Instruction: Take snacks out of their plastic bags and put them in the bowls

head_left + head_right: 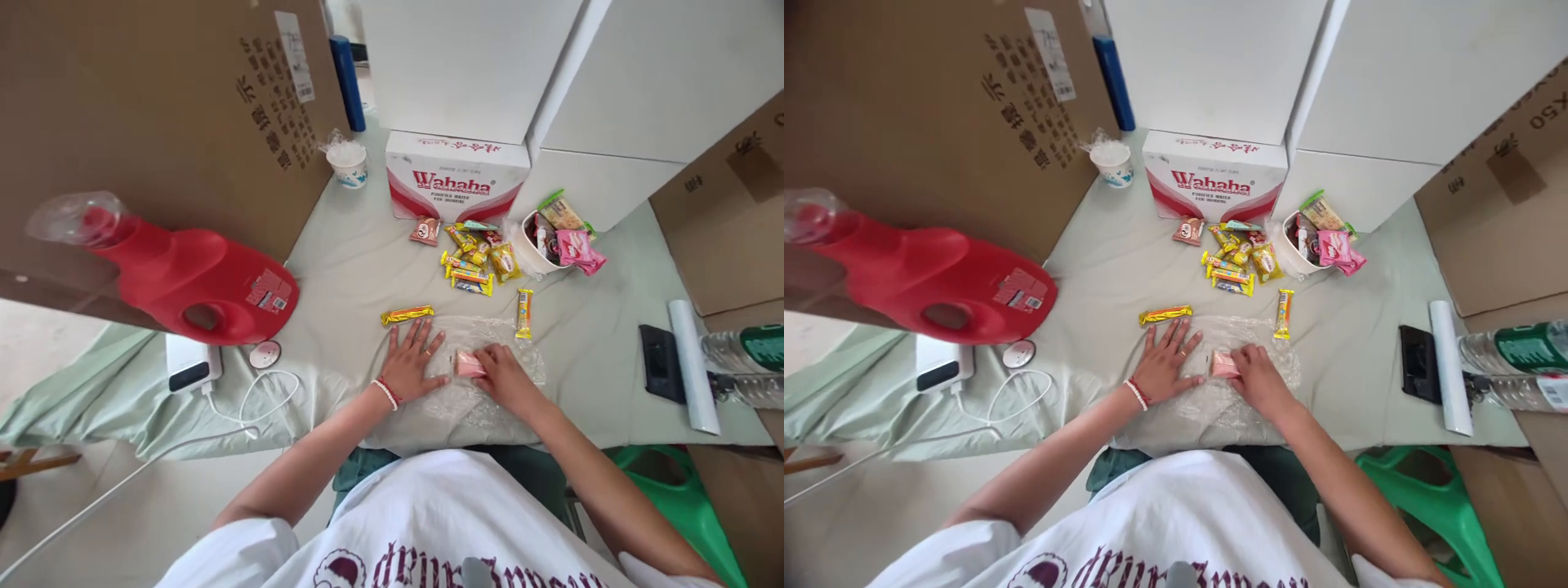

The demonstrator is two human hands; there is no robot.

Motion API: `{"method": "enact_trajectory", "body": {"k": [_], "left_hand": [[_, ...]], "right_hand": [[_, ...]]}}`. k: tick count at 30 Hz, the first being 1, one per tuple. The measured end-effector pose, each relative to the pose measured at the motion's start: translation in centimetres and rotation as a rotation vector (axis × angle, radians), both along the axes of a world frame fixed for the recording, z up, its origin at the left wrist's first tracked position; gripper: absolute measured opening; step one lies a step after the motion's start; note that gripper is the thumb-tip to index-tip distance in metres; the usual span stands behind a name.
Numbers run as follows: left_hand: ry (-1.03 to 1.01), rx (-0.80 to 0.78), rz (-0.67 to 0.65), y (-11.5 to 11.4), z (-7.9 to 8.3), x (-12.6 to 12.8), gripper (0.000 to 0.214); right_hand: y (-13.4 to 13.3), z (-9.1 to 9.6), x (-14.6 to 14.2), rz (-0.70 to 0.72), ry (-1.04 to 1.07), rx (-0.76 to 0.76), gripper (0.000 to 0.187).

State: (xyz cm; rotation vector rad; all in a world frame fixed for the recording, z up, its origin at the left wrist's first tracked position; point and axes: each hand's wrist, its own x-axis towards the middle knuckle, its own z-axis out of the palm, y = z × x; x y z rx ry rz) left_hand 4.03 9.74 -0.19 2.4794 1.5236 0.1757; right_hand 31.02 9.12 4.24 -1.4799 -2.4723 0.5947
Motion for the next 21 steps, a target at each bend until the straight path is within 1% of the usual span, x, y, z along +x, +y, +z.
{"method": "enact_trajectory", "body": {"k": [2, 3, 4, 5, 6, 7, 8, 10, 11, 12, 13, 15, 16, 18, 19, 21], "left_hand": [[0.017, 0.013, -0.002, -0.4, 0.4, -0.7, 0.086], [0.028, 0.026, 0.001, -0.7, 0.6, -1.1, 0.08], [0.037, 0.035, 0.001, -1.1, 0.7, -1.6, 0.075], [0.044, 0.038, -0.003, -1.5, 0.7, -2.1, 0.071], [0.05, 0.029, -0.013, -1.8, 0.7, -2.5, 0.068], [0.055, 0.013, -0.027, -2.2, 0.7, -2.9, 0.067], [0.06, -0.004, -0.041, -2.5, 0.6, -3.1, 0.068], [0.067, -0.028, -0.054, -2.8, 0.5, -3.3, 0.069], [0.069, -0.032, -0.055, -2.9, 0.5, -3.3, 0.069], [0.07, -0.032, -0.054, -2.9, 0.5, -3.2, 0.068], [0.071, -0.03, -0.052, -2.9, 0.5, -3.1, 0.068], [0.075, -0.025, -0.054, -2.8, 0.5, -2.9, 0.068], [0.078, -0.021, -0.057, -2.8, 0.5, -2.9, 0.068], [0.085, -0.014, -0.064, -2.8, 0.5, -3.0, 0.069], [0.087, -0.011, -0.066, -2.8, 0.5, -3.1, 0.069], [0.085, -0.01, -0.066, -2.8, 0.4, -3.2, 0.068]], "right_hand": [[-0.4, -1.0, 0.2, 0.038, 0.028, -0.09, 0.051], [-0.1, -1.0, 0.7, 0.077, 0.054, -0.128, 0.056], [0.6, -0.7, 1.4, 0.117, 0.078, -0.161, 0.057], [1.6, -0.2, 2.1, 0.138, 0.093, -0.182, 0.052], [3.2, 0.6, 2.8, 0.132, 0.091, -0.187, 0.044], [5.1, 1.6, 3.2, 0.095, 0.068, -0.171, 0.035], [7.5, 2.5, 3.4, 0.02, 0.025, -0.128, 0.032], [13.2, 4.2, 2.8, -0.163, -0.13, 0.03, 0.038], [16.3, 4.8, 2.0, -0.231, -0.19, 0.117, 0.041], [19.3, 5.2, 1.1, -0.281, -0.226, 0.18, 0.042], [22.2, 5.4, 0.0, -0.327, -0.258, 0.204, 0.04], [27.0, 5.1, -2.2, -0.404, -0.34, 0.165, 0.036], [28.8, 4.8, -3.1, -0.444, -0.379, 0.114, 0.036], [31.2, 4.2, -4.6, -0.497, -0.419, 0.041, 0.038], [31.8, 4.1, -5.0, -0.512, -0.419, 0.026, 0.039], [32.1, 4.2, -5.4, -0.525, -0.39, 0.058, 0.041]]}}
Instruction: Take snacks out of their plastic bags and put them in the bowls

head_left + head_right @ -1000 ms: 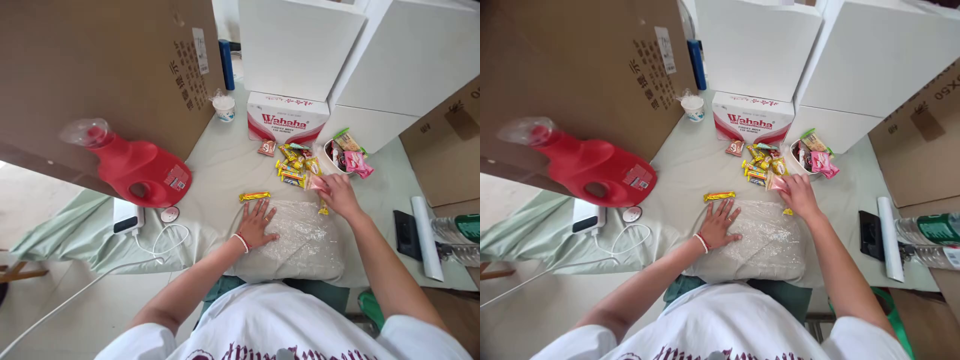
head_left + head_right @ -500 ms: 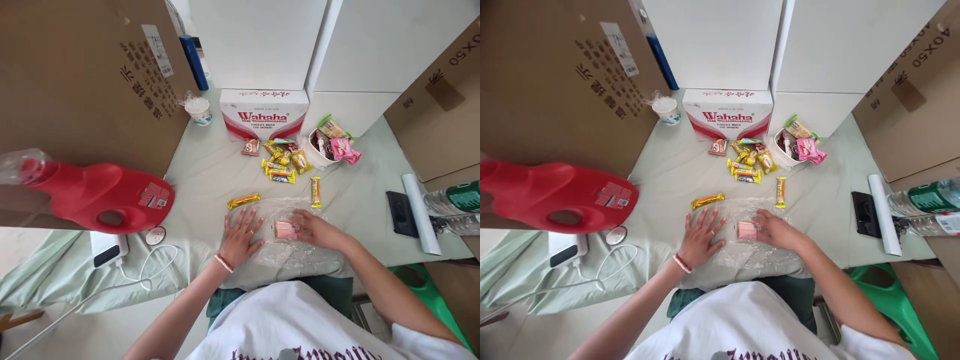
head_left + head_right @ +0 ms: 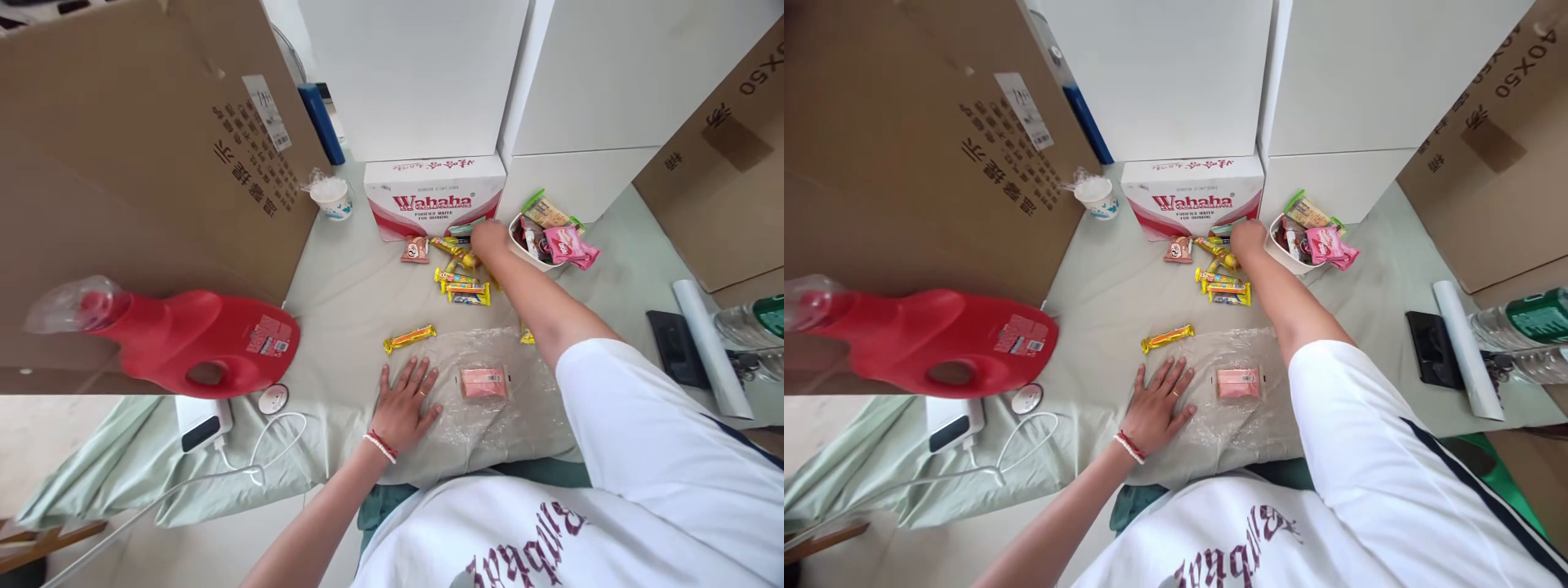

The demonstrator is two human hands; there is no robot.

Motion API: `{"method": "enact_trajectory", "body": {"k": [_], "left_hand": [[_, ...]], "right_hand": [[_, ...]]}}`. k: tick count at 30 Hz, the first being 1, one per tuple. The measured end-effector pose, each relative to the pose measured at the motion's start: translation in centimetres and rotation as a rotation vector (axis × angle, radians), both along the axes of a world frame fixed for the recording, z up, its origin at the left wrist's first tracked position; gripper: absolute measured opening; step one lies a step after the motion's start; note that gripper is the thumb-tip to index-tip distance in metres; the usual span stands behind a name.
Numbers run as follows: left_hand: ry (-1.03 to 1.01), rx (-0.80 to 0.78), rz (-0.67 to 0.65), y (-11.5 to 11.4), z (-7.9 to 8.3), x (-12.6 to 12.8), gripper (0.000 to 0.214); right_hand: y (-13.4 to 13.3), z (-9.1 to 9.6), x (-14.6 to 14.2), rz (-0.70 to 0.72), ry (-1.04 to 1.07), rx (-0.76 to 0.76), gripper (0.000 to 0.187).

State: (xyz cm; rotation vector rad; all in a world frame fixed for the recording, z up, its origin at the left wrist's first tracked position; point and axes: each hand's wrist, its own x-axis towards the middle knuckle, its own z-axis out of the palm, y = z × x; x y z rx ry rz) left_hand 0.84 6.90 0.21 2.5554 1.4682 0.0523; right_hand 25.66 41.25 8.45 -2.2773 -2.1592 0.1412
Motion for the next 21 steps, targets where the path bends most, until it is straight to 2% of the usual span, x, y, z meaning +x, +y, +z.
{"method": "enact_trajectory", "body": {"k": [3, 5, 7, 9, 10, 12, 14, 15, 17, 19, 21], "left_hand": [[-0.017, -0.006, 0.006, -0.1, -0.1, 0.0, 0.068], [-0.028, -0.012, 0.014, -0.1, -0.1, 0.1, 0.067], [-0.033, -0.018, 0.022, -0.1, -0.1, 0.2, 0.067], [-0.034, -0.024, 0.019, -0.1, 0.0, 0.3, 0.072], [-0.033, -0.027, 0.012, 0.0, 0.0, 0.3, 0.077], [-0.025, -0.03, -0.007, 0.0, 0.0, 0.2, 0.088], [-0.01, -0.028, -0.024, 0.0, 0.0, 0.1, 0.093], [0.001, -0.027, -0.031, 0.0, 0.0, 0.1, 0.094], [0.026, -0.03, -0.042, 0.1, 0.0, 0.0, 0.093], [0.049, -0.035, -0.052, 0.1, 0.0, 0.0, 0.093], [0.065, -0.033, -0.058, 0.2, 0.1, 0.0, 0.094]], "right_hand": [[-1.4, 1.4, 1.0, 0.017, 0.061, 0.098, 0.047], [-3.4, 2.7, 2.5, 0.048, 0.092, 0.143, 0.043], [-6.7, 3.6, 4.4, 0.082, 0.193, 0.177, 0.037], [-11.1, 3.3, 6.2, 0.093, 0.446, 0.156, 0.035], [-13.7, 2.8, 6.9, 0.08, 0.621, 0.097, 0.036], [-19.0, 1.0, 7.6, 0.019, 0.934, -0.134, 0.041], [-24.0, -1.2, 7.4, -0.047, 1.06, -0.338, 0.043], [-26.0, -2.2, 7.2, -0.057, 1.019, -0.373, 0.041], [-29.0, -3.4, 6.7, -0.029, 0.801, -0.303, 0.034], [-30.4, -3.7, 6.4, 0.067, 0.574, -0.157, 0.033], [-30.4, -3.2, 6.2, 0.228, 0.484, -0.076, 0.043]]}}
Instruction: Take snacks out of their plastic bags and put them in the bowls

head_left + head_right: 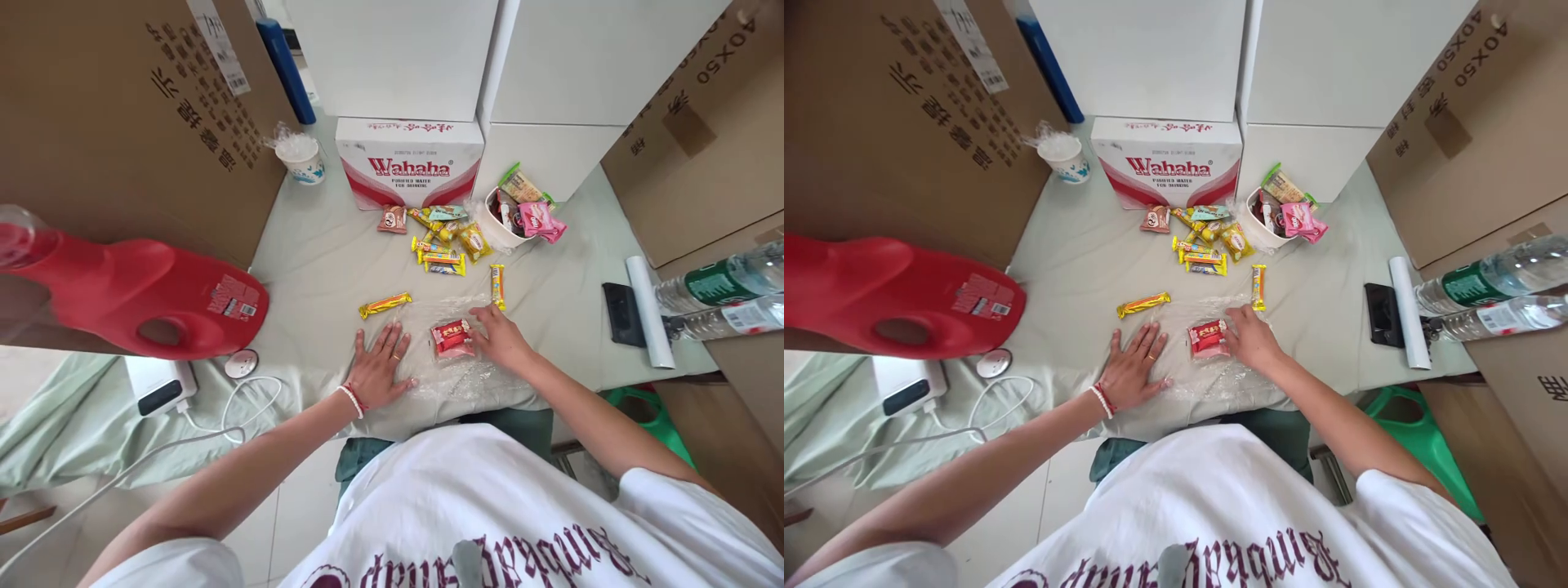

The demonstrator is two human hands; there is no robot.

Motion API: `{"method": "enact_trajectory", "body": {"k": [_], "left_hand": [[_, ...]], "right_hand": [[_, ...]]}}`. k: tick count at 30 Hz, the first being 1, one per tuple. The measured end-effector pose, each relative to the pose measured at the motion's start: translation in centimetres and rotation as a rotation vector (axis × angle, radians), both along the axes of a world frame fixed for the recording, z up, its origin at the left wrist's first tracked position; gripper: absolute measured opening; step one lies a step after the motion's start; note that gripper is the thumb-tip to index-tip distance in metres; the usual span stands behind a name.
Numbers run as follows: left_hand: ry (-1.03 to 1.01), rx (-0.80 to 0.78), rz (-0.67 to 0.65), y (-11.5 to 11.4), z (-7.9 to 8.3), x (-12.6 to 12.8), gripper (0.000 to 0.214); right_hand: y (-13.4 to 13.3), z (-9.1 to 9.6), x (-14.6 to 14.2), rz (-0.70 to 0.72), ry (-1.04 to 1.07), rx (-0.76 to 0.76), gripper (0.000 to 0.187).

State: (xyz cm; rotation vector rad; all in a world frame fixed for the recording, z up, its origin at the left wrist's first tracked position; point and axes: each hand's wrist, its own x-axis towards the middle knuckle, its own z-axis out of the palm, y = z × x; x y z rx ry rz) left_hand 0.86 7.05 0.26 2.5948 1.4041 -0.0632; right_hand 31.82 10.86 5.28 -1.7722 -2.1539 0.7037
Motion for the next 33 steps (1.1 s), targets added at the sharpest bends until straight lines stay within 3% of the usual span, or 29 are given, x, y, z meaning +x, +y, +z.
{"method": "enact_trajectory", "body": {"k": [2, 4, 8, 10, 14, 18, 24, 28, 33], "left_hand": [[0.013, 0.008, -0.003, 0.0, 0.0, 0.1, 0.095], [0.027, 0.015, -0.001, 0.0, 0.1, 0.1, 0.097], [0.04, 0.031, 0.017, -0.2, 0.2, 0.4, 0.097], [0.028, 0.041, 0.031, -0.3, 0.1, 0.4, 0.098], [-0.019, 0.042, 0.041, -0.3, -0.4, 0.4, 0.102], [-0.066, 0.001, 0.032, -0.2, -0.7, 0.2, 0.114], [-0.094, -0.049, 0.041, -0.2, -0.2, 0.4, 0.121], [-0.098, -0.062, 0.048, 0.0, -0.1, 0.4, 0.12], [-0.117, -0.051, 0.042, 0.0, -0.2, -0.1, 0.117]], "right_hand": [[1.0, 0.8, -0.6, 0.161, -0.005, 0.011, 0.053], [2.5, 1.6, -1.5, 0.296, -0.054, -0.09, 0.058], [4.4, 3.0, -3.4, 0.449, -0.223, -0.313, 0.035], [4.0, 3.5, -3.9, 0.453, -0.275, -0.302, 0.032], [1.6, 3.3, -4.0, 0.435, -0.395, -0.255, 0.046], [-0.2, 2.2, -2.7, 0.379, -0.414, -0.195, 0.038], [0.3, 3.5, 0.0, 0.313, -0.36, -0.17, 0.036], [1.1, 4.1, -1.8, 0.368, -0.368, -0.121, 0.038], [1.0, 2.8, -4.1, 0.463, -0.447, -0.211, 0.039]]}}
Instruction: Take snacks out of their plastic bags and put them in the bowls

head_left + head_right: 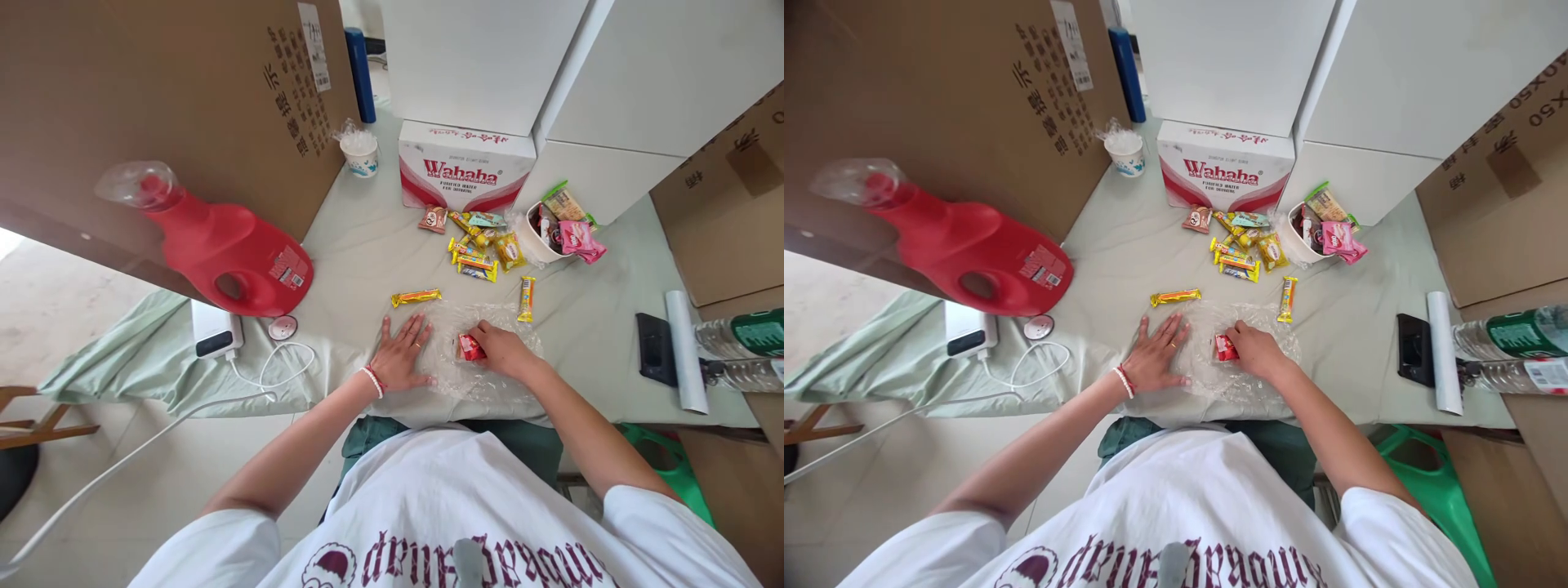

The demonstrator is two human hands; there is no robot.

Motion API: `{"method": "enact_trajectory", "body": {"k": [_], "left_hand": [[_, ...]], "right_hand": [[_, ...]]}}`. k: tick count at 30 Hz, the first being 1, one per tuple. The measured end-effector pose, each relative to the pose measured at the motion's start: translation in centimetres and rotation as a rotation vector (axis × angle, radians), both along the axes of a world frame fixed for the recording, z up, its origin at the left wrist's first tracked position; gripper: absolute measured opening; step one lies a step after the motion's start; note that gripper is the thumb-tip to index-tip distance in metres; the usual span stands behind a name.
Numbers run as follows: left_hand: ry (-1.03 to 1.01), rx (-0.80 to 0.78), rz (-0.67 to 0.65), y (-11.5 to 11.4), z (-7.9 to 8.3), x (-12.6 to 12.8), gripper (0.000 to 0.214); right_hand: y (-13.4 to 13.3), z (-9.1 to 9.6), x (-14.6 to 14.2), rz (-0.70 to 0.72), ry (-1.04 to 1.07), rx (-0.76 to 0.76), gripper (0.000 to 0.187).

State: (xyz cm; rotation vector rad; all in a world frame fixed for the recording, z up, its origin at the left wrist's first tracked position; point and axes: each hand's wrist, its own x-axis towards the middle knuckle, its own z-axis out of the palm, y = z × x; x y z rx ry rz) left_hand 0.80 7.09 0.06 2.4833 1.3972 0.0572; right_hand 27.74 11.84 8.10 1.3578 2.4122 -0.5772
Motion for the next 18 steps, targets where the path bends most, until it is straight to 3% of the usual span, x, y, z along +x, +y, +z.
{"method": "enact_trajectory", "body": {"k": [4, 6, 9, 11, 14, 18], "left_hand": [[-0.076, 0.119, 0.045, -0.8, 0.5, -0.5, 0.109], [-0.147, 0.218, 0.036, -1.5, 0.9, -0.7, 0.093], [-0.288, 0.281, -0.06, -2.0, 1.2, -0.7, 0.06], [-0.335, 0.249, -0.082, -1.9, 1.0, -0.4, 0.055], [-0.235, 0.148, -0.024, -1.5, 0.5, 0.4, 0.061], [-0.033, 0.029, 0.011, -1.2, -0.3, 1.2, 0.097]], "right_hand": [[-1.0, -0.2, 1.7, -0.035, 0.08, -0.032, 0.07], [-1.5, 0.0, 2.8, -0.066, 0.14, -0.007, 0.082], [-2.0, 0.2, 3.6, -0.092, 0.202, 0.046, 0.072], [-2.1, 0.2, 3.3, -0.083, 0.189, 0.076, 0.064], [-1.8, 0.2, 2.1, -0.042, 0.124, 0.092, 0.062], [-1.6, 0.3, 0.9, 0.022, 0.053, 0.075, 0.054]]}}
